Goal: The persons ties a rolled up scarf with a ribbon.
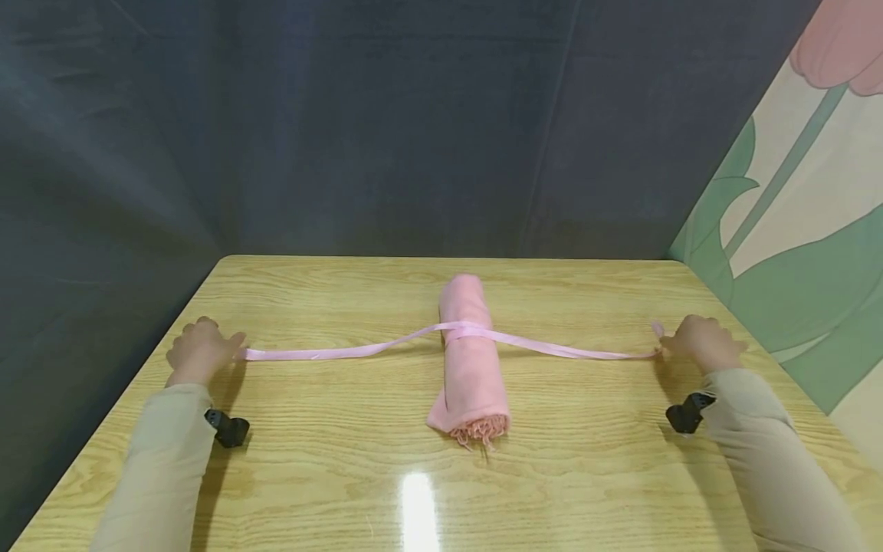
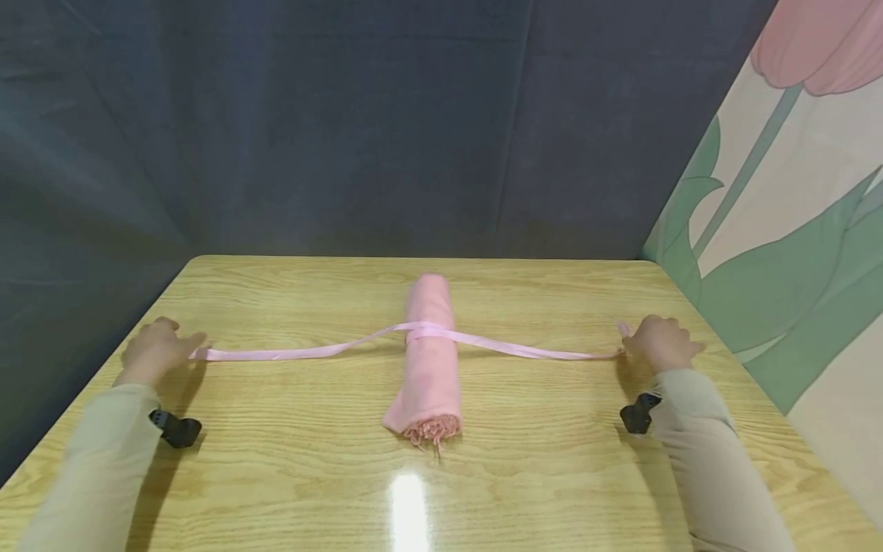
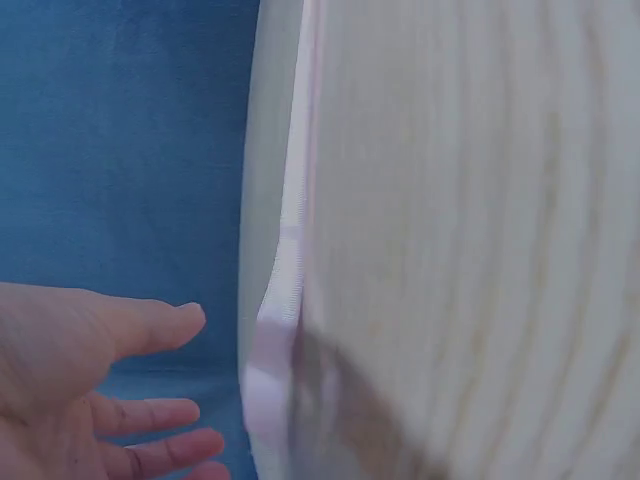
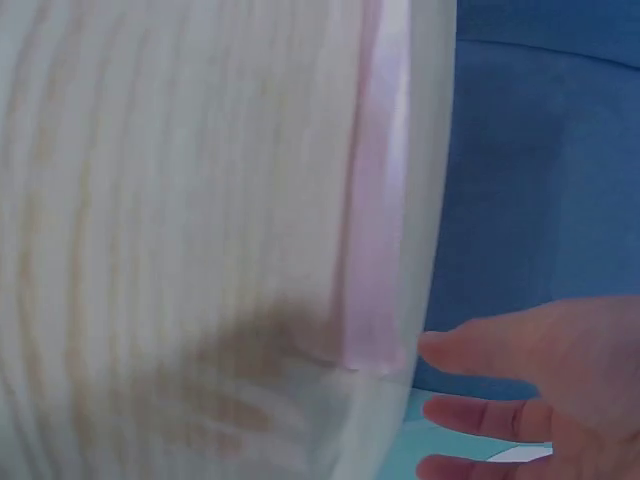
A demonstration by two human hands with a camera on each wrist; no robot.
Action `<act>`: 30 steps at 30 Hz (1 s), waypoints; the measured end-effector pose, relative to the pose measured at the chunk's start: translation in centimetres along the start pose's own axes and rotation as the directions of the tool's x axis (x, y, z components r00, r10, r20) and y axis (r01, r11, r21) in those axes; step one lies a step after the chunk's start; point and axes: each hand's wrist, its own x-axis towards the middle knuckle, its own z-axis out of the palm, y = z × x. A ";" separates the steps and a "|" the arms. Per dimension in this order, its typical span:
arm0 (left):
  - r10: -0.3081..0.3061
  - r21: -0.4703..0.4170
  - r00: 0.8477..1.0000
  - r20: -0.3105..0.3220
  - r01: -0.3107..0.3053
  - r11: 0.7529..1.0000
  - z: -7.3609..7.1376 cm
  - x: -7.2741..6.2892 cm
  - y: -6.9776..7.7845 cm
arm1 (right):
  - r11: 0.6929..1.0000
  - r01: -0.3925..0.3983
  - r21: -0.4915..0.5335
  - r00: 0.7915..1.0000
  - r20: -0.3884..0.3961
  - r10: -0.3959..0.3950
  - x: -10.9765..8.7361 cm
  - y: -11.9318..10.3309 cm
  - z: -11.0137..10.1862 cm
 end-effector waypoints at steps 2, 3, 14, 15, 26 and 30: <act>0.011 0.005 1.000 -0.026 -0.011 1.000 -0.2 0.0 0.2 | 0.999 0.048 -0.014 0.998 -0.045 -0.049 -0.3 -0.2 -0.2; 0.024 0.004 0.999 -0.041 -0.024 1.000 -0.3 -0.1 0.3 | 0.997 0.074 -0.021 0.995 -0.066 -0.076 -0.4 -0.4 -0.3; 0.308 -0.091 0.951 -0.042 -0.310 0.946 -0.8 -0.6 2.6 | 0.942 0.331 -0.060 0.928 -0.163 -0.336 -1.4 -4.1 -1.0; 0.331 -0.100 0.943 -0.030 -0.332 0.938 -0.7 -0.6 2.8 | 0.939 0.337 -0.070 0.925 -0.164 -0.344 -1.4 -4.3 -0.9; 0.355 -0.038 0.929 0.101 -0.353 0.935 0.4 -1.1 3.5 | 0.943 0.321 -0.091 0.944 -0.055 -0.326 -1.7 -4.8 0.6; 0.347 0.018 0.931 0.109 -0.351 0.936 0.9 -1.3 3.5 | 0.946 0.311 -0.089 0.947 -0.050 -0.316 -1.6 -4.6 1.0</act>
